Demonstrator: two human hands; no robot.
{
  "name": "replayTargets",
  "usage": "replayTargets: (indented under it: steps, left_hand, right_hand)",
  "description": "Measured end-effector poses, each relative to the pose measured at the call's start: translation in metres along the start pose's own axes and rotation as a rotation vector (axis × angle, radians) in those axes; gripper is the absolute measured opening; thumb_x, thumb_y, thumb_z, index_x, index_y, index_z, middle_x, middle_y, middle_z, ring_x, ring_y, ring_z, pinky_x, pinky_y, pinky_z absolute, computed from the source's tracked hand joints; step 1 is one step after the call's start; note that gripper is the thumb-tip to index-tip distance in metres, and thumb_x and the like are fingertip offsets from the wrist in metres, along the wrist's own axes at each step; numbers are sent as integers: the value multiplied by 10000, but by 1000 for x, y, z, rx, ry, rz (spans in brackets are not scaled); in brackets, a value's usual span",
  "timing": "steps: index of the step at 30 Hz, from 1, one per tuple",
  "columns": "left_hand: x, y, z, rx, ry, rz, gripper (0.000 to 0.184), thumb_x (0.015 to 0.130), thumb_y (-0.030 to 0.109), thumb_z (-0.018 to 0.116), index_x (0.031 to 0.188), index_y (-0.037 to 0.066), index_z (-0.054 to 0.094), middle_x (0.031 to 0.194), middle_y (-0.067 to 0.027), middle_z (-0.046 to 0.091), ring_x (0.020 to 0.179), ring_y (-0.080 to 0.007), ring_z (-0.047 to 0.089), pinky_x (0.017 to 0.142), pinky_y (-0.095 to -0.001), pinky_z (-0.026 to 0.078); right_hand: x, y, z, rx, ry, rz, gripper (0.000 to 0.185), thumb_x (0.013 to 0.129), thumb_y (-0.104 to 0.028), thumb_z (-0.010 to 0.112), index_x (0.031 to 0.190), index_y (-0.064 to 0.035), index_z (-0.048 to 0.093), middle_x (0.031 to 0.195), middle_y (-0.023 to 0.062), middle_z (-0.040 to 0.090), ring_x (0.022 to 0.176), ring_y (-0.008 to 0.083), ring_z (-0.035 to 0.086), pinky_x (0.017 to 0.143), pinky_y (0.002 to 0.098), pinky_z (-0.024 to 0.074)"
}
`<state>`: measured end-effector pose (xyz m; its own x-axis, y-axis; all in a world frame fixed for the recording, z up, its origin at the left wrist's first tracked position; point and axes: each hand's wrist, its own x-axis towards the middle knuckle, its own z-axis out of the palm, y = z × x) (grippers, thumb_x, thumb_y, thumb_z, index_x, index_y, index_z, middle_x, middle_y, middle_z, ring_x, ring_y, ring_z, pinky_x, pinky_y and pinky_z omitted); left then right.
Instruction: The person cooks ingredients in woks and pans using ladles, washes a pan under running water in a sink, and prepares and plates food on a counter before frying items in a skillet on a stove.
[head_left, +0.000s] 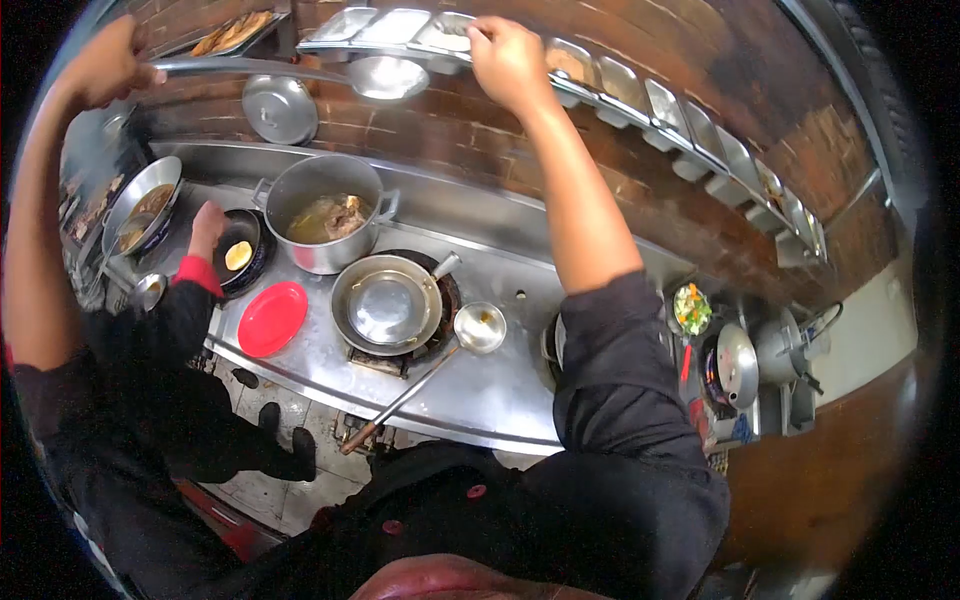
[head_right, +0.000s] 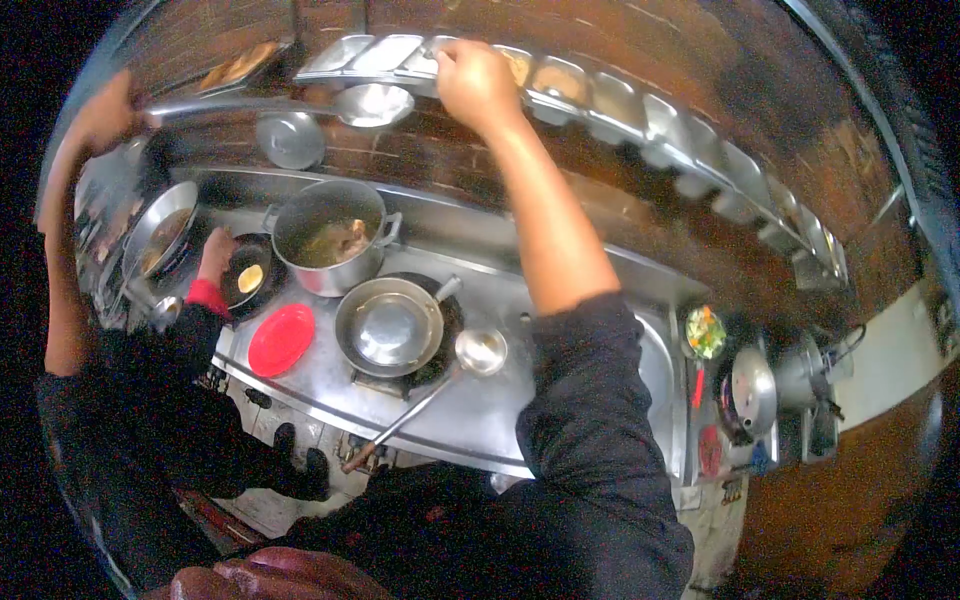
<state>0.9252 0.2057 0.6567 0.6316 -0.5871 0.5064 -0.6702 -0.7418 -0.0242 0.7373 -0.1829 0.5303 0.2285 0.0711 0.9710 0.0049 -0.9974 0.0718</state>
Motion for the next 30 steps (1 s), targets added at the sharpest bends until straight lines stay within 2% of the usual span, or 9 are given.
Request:
replayTargets:
  steps: [2, 4, 8, 10, 13, 16, 24, 28, 30]
  left_hand:
    - [11, -12, 7, -45, -38, 39, 347, 647, 138, 726, 810, 13, 446, 606, -70, 496, 505, -158, 504, 441, -305, 394]
    - [23, -30, 16, 43, 4, 114, 363, 639, 114, 734, 810, 23, 427, 637, -76, 488, 494, -158, 489, 443, -310, 388]
    - [9, -10, 8, -46, -84, -44, 451, 624, 156, 761, 930, -5, 471, 770, -92, 540, 621, -203, 503, 583, -343, 420]
    - [42, -91, 45, 106, 113, 260, 474, 624, 190, 767, 935, -4, 467, 773, -86, 527, 625, -190, 504, 581, -334, 419]
    - [4, -10, 21, -54, -123, 37, 459, 645, 220, 753, 919, -9, 464, 774, -93, 513, 628, -149, 500, 525, -297, 406]
    - [3, -9, 30, -40, -138, 149, 439, 655, 193, 743, 918, -12, 457, 787, -94, 520, 655, -150, 505, 542, -298, 417]
    - [-39, 114, 0, -76, -21, 205, 396, 617, 151, 762, 843, -3, 475, 758, -105, 508, 708, -200, 495, 662, -322, 418]
    - [-46, 145, -9, -61, -22, 241, 364, 595, 150, 764, 769, -3, 483, 730, -114, 487, 686, -207, 479, 632, -317, 400]
    - [-57, 172, -17, -69, -46, 217, 357, 590, 144, 760, 750, -3, 477, 726, -114, 482, 672, -204, 466, 615, -319, 391]
  right_hand:
    - [6, 22, 23, 7, -303, 251, 293, 784, -248, 545, 946, -18, 629, 946, 209, 612, 915, 338, 585, 818, 401, 449]
    - [6, 24, 30, 26, -443, 385, 343, 759, -282, 562, 966, -15, 621, 968, 209, 607, 923, 341, 582, 816, 398, 452]
    - [-4, -19, -50, 140, 17, 281, 292, 741, -247, 573, 891, -2, 630, 930, 193, 623, 861, 334, 597, 779, 395, 465]
    - [-20, -3, -105, -31, 293, 239, 223, 731, -212, 573, 790, -6, 637, 839, 181, 628, 791, 327, 595, 732, 398, 471]
    - [-51, 55, -181, -621, 205, 476, 320, 706, -248, 599, 917, -9, 623, 856, 156, 636, 792, 302, 612, 735, 384, 476]
    - [-59, 96, -216, -706, -437, 682, 379, 717, -317, 611, 986, -52, 631, 993, 185, 614, 955, 324, 576, 849, 378, 440]
    - [-53, 224, -228, -422, -434, 651, 350, 778, -366, 564, 910, -56, 655, 925, 189, 625, 891, 338, 591, 804, 378, 457]
    - [-55, 264, -223, -463, -158, 525, 395, 788, -378, 558, 861, 4, 632, 847, 203, 635, 817, 321, 612, 752, 384, 464]
    - [-39, 221, -251, -256, -347, 776, 379, 785, -360, 565, 805, 16, 614, 767, 171, 644, 774, 337, 610, 745, 391, 460]
